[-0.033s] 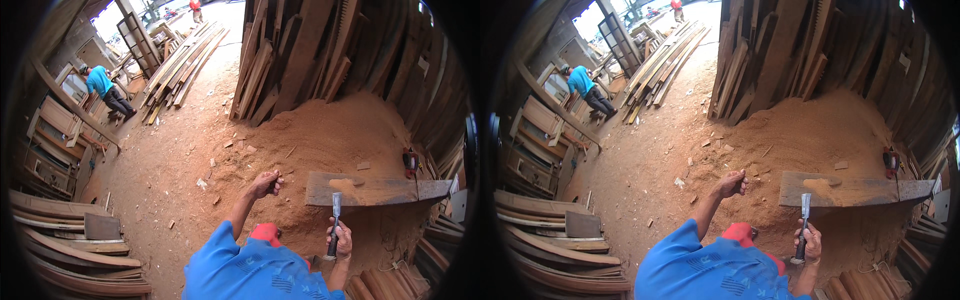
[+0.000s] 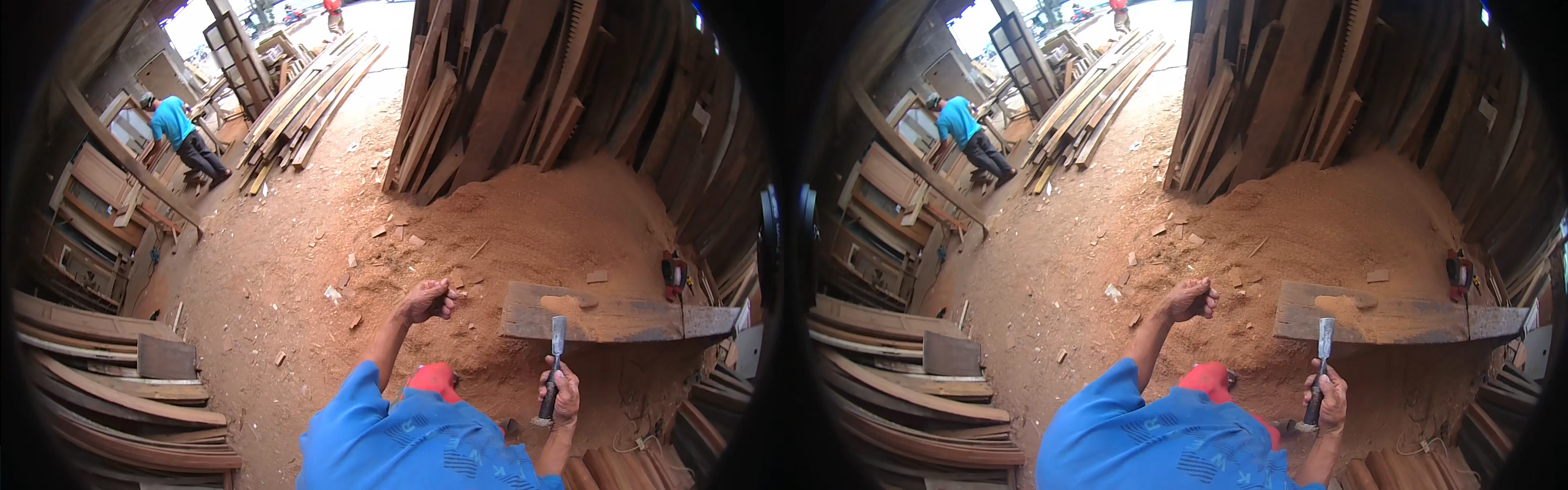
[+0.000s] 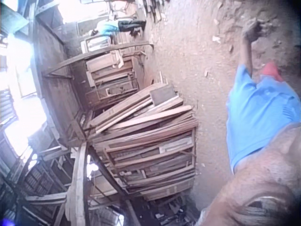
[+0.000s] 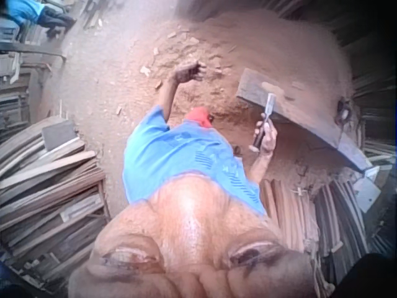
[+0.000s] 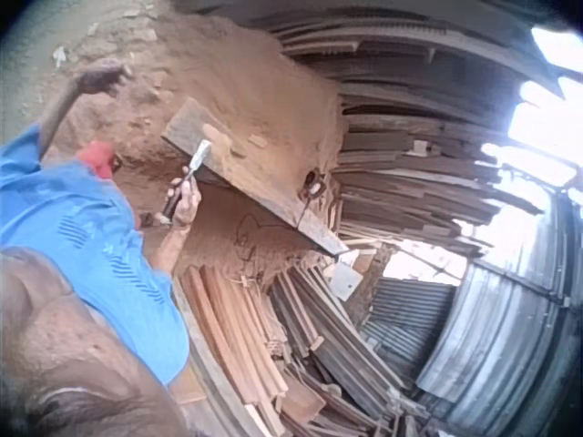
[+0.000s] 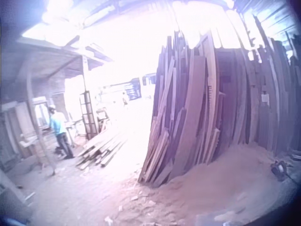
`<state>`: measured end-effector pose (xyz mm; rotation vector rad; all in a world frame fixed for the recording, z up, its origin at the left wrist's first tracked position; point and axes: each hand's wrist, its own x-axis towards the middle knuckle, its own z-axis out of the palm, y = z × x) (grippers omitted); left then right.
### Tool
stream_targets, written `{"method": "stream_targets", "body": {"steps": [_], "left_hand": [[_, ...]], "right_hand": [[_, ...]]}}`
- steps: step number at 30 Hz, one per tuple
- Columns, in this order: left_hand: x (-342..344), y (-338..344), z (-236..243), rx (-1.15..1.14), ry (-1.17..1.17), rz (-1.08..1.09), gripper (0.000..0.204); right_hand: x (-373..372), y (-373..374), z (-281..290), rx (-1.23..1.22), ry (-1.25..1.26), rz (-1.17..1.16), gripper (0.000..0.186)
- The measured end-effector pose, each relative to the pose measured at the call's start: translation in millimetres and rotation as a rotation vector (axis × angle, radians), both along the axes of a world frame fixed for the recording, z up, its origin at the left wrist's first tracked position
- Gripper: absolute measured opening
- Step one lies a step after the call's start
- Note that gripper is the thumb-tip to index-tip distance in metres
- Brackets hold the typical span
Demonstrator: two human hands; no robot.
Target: The person sharpens a metal tool on a grinding stone using a back-and-forth motion. They then move to a wooden plank and use the sharpened tool to scrape or carve the wood surface.
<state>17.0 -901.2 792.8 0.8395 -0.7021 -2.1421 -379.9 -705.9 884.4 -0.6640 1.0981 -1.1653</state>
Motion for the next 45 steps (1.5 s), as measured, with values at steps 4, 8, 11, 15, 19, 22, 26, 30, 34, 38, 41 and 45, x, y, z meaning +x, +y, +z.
{"method": "stream_targets", "body": {"steps": [4, 8, 11, 15, 19, 22, 26, 30, 34, 38, 41, 45], "left_hand": [[66.5, 109.4, -56.2, 0.328, 0.055, 0.177, 0.058], [67.2, 266.5, -141.6, 0.144, -1.426, -0.501, 0.067], [-22.0, 302.7, -116.2, 0.153, -1.755, -0.668, 0.073], [-107.5, 275.6, -161.4, -0.230, -1.784, -0.315, 0.068], [-279.5, 199.5, -108.7, -1.065, -1.531, 0.007, 0.073], [-375.1, 206.7, -2.2, -1.490, -1.262, -0.188, 0.087], [-472.3, 242.0, 4.4, -1.792, -0.847, -0.773, 0.101], [-556.4, 255.2, -8.3, -1.798, -0.680, -1.184, 0.098], [-620.2, 251.9, -2.4, -1.621, -0.525, -1.389, 0.098], [-666.6, 230.1, -20.7, -1.649, -0.343, -1.231, 0.095], [-703.2, 197.4, -41.5, -1.588, -0.479, -1.229, 0.084], [-736.9, 138.4, -72.9, -1.575, -0.509, -1.143, 0.047]], "right_hand": [[-53.3, -1.4, -5.4, 0.018, -0.017, 0.017, 0.044], [-109.2, 14.1, -24.2, 0.003, 0.032, 0.191, 0.042], [-142.0, 49.8, -36.5, 0.053, 0.113, 0.170, 0.042], [-188.1, 92.0, -64.9, 0.069, 0.261, 0.150, 0.044], [-233.4, 143.8, -84.7, 0.021, 0.492, 0.046, 0.066], [-232.5, 128.1, -61.9, 0.087, 1.072, 0.288, 0.074], [-245.1, 191.9, -125.1, -0.027, 1.044, 0.075, 0.078], [-272.5, 224.7, -86.0, 0.164, 0.920, -0.070, 0.083], [-319.2, 247.7, -99.4, 0.102, 0.665, -0.221, 0.081], [-382.3, 246.7, -86.1, 0.137, 0.697, -0.296, 0.070], [-447.6, 244.1, -98.1, 0.136, 0.926, -0.607, 0.058], [-518.7, 253.2, -133.9, 0.380, 0.904, -0.794, 0.044]]}}
